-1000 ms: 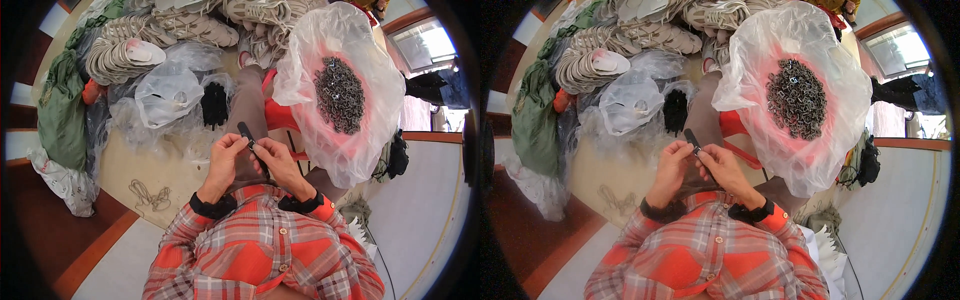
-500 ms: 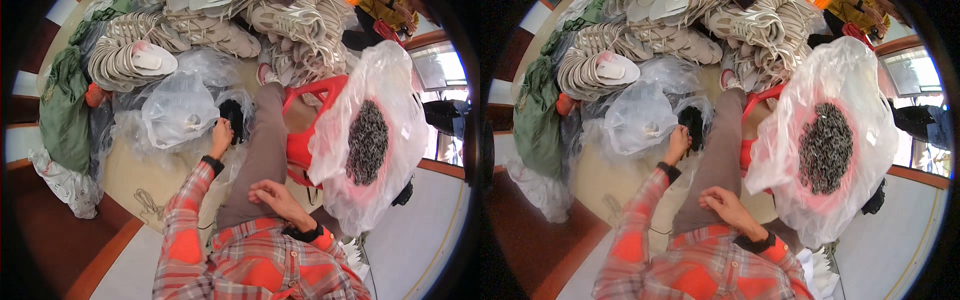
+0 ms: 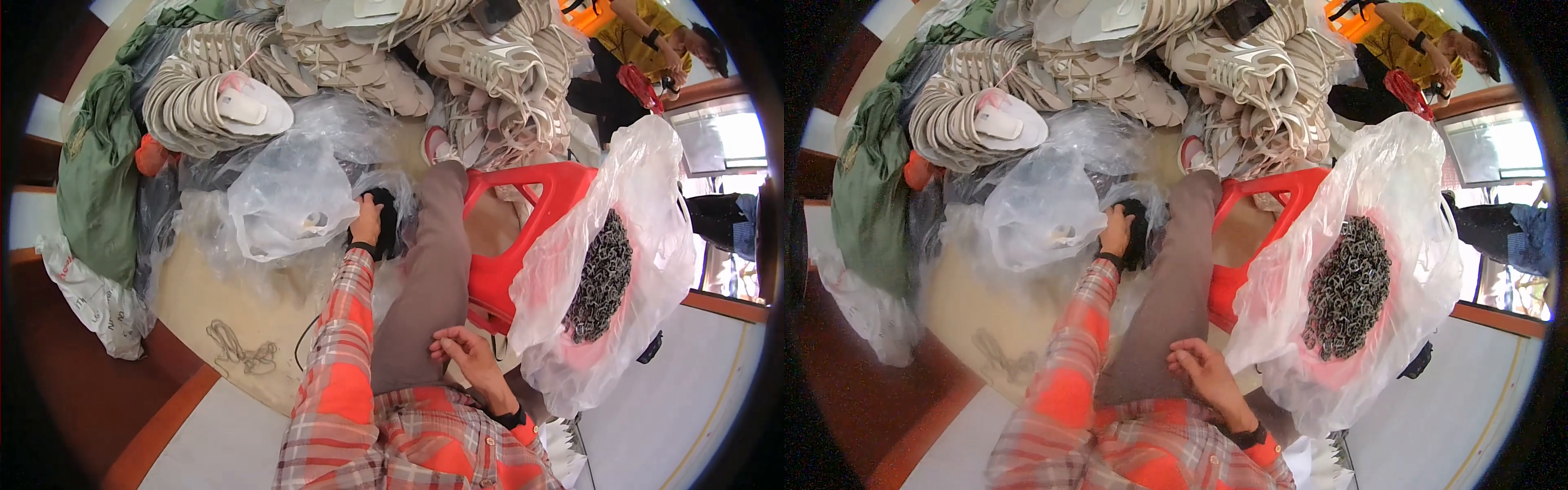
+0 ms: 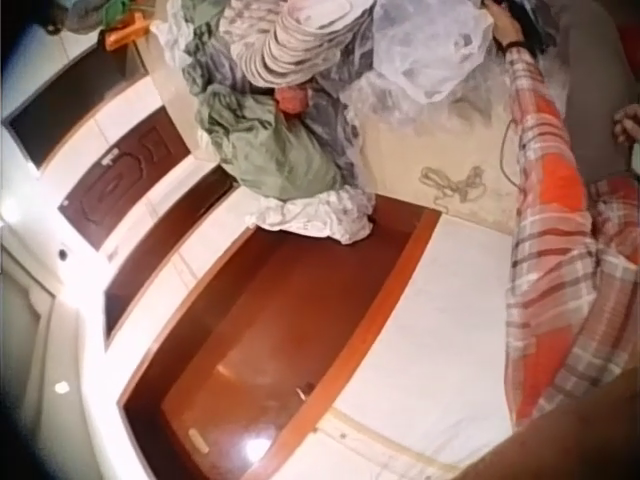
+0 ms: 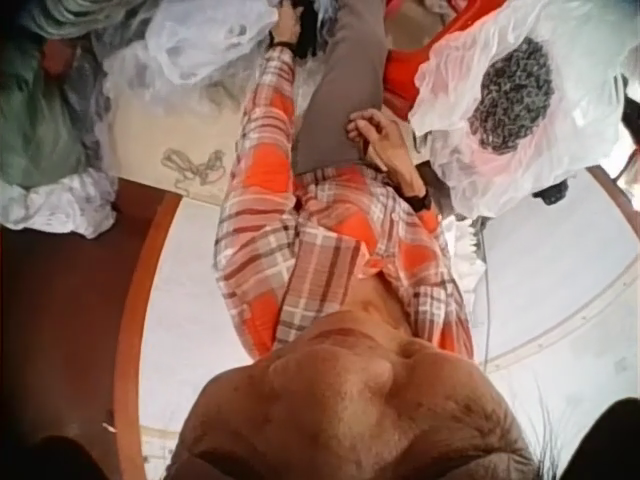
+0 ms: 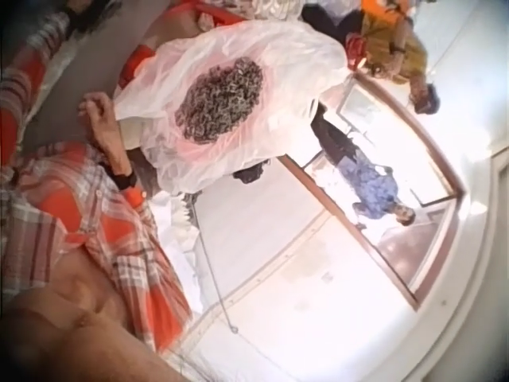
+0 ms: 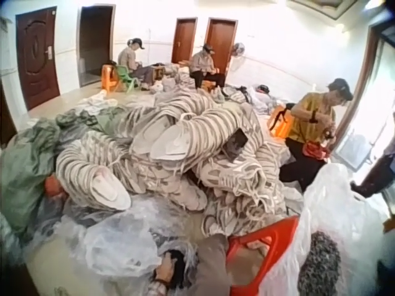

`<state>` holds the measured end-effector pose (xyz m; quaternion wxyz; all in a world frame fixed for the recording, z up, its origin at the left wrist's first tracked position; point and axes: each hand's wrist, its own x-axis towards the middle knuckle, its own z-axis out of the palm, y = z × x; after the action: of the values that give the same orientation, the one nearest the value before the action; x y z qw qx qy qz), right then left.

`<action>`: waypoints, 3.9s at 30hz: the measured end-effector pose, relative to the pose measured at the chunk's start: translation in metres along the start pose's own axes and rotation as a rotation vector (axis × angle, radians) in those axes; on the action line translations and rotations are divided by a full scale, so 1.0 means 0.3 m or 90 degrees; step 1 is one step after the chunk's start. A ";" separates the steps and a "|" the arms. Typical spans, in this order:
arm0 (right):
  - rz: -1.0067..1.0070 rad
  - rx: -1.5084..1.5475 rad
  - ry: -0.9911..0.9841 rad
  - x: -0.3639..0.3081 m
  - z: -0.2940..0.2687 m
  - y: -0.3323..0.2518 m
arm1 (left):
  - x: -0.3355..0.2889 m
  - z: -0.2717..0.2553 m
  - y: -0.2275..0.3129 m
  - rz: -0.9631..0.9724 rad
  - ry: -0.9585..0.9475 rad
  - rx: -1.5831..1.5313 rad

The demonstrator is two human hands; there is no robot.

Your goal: The recorder is assembling small black shoe components, likely eyelets or decorative straps, by hand.

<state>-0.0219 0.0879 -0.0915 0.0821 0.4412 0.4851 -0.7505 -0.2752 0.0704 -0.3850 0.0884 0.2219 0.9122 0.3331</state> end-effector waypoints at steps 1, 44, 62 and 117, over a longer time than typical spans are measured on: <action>-0.003 -0.005 0.001 -0.004 -0.001 0.005 | -0.001 -0.034 0.041 0.038 0.014 -0.049; -0.391 0.241 -0.014 0.518 0.324 -0.465 | 0.391 -0.975 -0.292 0.089 -0.049 0.201; -0.443 0.142 0.050 0.593 0.295 -0.433 | 0.442 -0.851 -0.164 -0.278 -0.102 -0.560; -0.301 -0.124 0.232 -1.075 -0.535 0.148 | -0.660 -0.472 1.297 0.662 -0.394 -0.127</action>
<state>0.2886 0.0952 0.0961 -0.1409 0.4336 0.6503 -0.6076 -0.0091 0.1627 -0.0226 0.1952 0.7148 0.5812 0.3364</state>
